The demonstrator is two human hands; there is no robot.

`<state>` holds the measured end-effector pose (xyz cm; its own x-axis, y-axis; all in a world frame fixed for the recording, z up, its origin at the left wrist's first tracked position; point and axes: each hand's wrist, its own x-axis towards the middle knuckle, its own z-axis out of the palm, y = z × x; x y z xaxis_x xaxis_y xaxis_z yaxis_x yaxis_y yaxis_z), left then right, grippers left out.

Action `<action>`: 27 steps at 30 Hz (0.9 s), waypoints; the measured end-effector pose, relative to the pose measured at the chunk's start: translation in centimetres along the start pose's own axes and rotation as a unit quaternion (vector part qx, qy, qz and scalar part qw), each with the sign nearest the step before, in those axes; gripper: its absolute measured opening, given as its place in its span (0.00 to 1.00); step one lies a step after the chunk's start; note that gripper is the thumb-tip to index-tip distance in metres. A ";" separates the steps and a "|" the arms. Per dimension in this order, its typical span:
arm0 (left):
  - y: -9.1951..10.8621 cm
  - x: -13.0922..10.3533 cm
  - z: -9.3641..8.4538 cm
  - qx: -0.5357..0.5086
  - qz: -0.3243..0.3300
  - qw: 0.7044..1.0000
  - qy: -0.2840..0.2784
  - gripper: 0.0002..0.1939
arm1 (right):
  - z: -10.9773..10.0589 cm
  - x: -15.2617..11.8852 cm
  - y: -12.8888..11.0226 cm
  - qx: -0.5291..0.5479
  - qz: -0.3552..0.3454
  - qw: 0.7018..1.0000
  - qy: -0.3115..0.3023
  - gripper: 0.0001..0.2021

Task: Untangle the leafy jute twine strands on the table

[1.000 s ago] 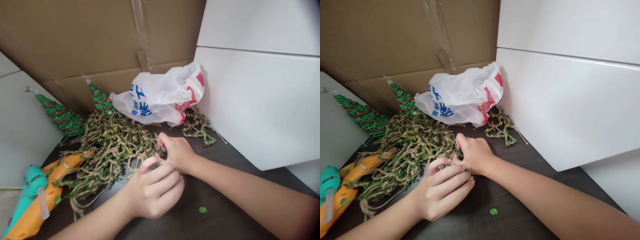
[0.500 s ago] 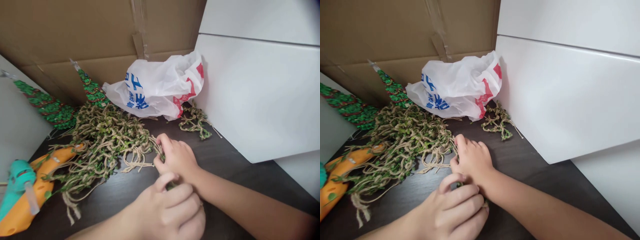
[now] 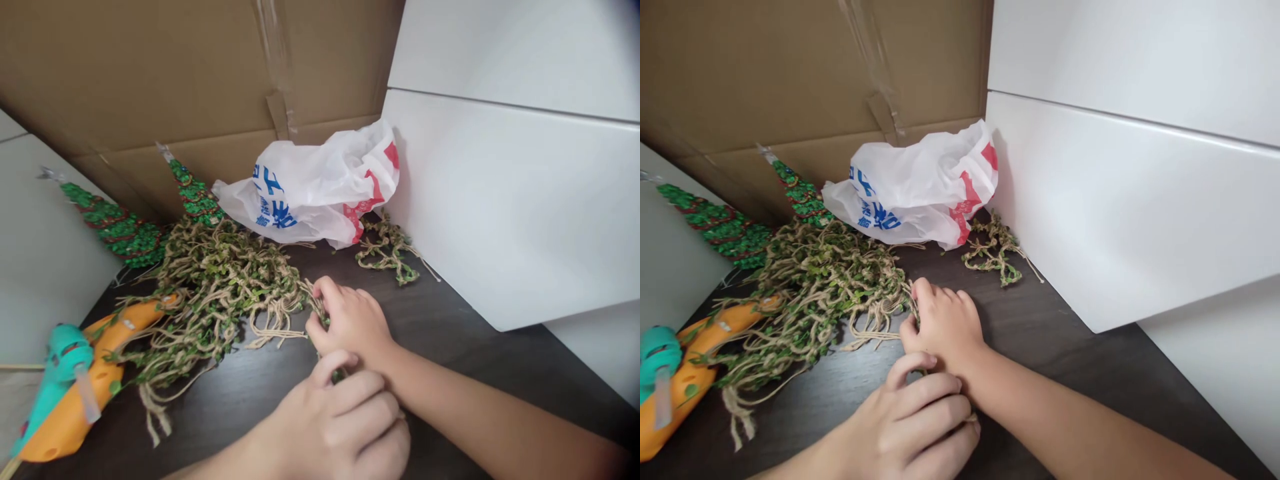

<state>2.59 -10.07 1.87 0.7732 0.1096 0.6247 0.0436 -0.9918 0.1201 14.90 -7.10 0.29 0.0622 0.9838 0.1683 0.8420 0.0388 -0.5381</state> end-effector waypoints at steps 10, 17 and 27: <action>-0.5 -0.5 0.3 0.026 0.045 0.998 -0.029 0.09 | -1.1 0.1 0.1 -0.091 -0.028 0.994 -0.056 0.15; -1.2 -0.7 0.1 0.033 0.068 0.996 -0.049 0.09 | -3.5 1.4 0.7 -0.167 -0.107 0.963 -0.180 0.22; -2.2 -1.0 -0.7 0.052 0.133 0.990 -0.013 0.09 | -15.5 4.3 2.9 -0.060 -0.011 0.988 0.139 0.12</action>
<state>1.26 -7.95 1.56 0.7825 -0.1568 0.6026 -0.0996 -0.9868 -0.1275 25.96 -5.50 12.25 0.1743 0.8964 0.4076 0.9013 0.0215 -0.4327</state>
